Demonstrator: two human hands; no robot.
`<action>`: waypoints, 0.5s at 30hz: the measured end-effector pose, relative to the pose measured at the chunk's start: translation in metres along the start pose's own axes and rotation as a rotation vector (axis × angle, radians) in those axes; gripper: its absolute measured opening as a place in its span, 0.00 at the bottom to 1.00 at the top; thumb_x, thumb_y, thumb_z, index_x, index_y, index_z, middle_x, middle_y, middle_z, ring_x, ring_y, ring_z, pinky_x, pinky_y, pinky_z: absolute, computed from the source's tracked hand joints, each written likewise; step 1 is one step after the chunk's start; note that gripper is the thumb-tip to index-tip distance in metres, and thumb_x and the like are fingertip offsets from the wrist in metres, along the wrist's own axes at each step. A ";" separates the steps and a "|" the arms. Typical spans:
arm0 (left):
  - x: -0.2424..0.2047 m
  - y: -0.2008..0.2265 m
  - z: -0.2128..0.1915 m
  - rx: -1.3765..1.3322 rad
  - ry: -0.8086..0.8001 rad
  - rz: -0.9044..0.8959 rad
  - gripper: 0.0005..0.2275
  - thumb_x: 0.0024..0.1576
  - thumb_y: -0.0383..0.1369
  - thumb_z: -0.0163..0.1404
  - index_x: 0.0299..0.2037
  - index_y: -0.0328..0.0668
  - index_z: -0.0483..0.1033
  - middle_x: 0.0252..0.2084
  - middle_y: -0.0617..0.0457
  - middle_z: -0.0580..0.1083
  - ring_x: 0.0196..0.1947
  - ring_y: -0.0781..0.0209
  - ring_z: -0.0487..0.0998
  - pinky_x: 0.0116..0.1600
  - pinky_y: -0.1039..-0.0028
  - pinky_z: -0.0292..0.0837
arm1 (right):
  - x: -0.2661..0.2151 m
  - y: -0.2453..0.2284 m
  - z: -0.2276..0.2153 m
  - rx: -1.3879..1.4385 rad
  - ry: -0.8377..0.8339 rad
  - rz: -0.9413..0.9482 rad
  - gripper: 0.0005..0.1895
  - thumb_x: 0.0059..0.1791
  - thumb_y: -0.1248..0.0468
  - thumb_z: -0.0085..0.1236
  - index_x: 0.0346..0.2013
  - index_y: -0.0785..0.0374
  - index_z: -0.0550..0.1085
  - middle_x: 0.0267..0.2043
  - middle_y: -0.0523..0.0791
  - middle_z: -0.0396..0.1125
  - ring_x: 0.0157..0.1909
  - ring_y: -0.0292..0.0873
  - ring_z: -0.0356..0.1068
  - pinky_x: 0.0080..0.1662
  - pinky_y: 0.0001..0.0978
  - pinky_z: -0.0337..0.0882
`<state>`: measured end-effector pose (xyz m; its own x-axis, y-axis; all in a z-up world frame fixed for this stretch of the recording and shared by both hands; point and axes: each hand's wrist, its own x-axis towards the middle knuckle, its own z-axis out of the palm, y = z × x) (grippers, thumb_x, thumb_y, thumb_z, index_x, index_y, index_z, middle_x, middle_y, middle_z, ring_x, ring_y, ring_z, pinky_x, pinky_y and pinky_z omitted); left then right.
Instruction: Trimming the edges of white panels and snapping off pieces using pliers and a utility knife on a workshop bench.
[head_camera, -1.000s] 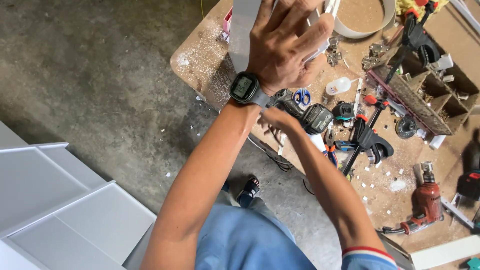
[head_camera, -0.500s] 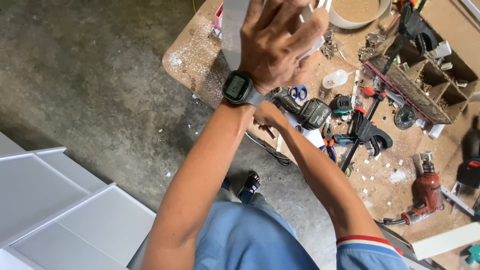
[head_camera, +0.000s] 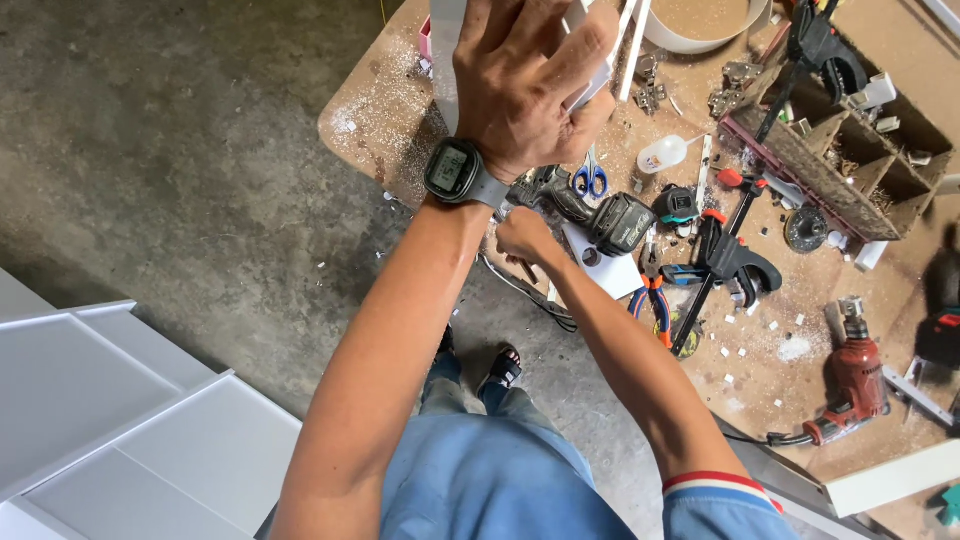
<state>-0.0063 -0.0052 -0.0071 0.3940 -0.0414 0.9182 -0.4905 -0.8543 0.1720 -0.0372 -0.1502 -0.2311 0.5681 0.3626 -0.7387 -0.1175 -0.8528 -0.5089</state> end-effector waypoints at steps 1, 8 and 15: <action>-0.001 -0.001 0.000 0.004 -0.026 -0.004 0.19 0.52 0.31 0.51 0.56 0.50 0.79 0.64 0.46 0.69 0.66 0.44 0.68 0.74 0.48 0.59 | -0.004 -0.002 0.002 -0.066 0.062 -0.016 0.14 0.41 0.66 0.49 0.23 0.73 0.80 0.25 0.59 0.74 0.25 0.52 0.76 0.33 0.43 0.76; 0.005 -0.007 0.006 0.105 0.008 0.008 0.15 0.53 0.40 0.57 0.50 0.52 0.78 0.62 0.46 0.70 0.64 0.44 0.68 0.70 0.45 0.61 | 0.024 0.082 0.075 -0.106 0.474 -0.077 0.11 0.37 0.68 0.51 0.28 0.73 0.77 0.31 0.63 0.72 0.35 0.60 0.74 0.43 0.50 0.74; 0.002 -0.015 0.002 0.025 0.032 0.009 0.17 0.50 0.28 0.51 0.51 0.51 0.73 0.57 0.51 0.72 0.59 0.51 0.73 0.67 0.51 0.71 | -0.036 0.087 0.090 -0.090 0.482 -0.071 0.17 0.41 0.66 0.50 0.43 0.70 0.70 0.38 0.64 0.70 0.37 0.65 0.73 0.42 0.57 0.72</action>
<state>0.0034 0.0059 -0.0086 0.3640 -0.0330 0.9308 -0.4743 -0.8667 0.1547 -0.1410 -0.2032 -0.2885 0.8870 0.2239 -0.4039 -0.0060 -0.8689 -0.4949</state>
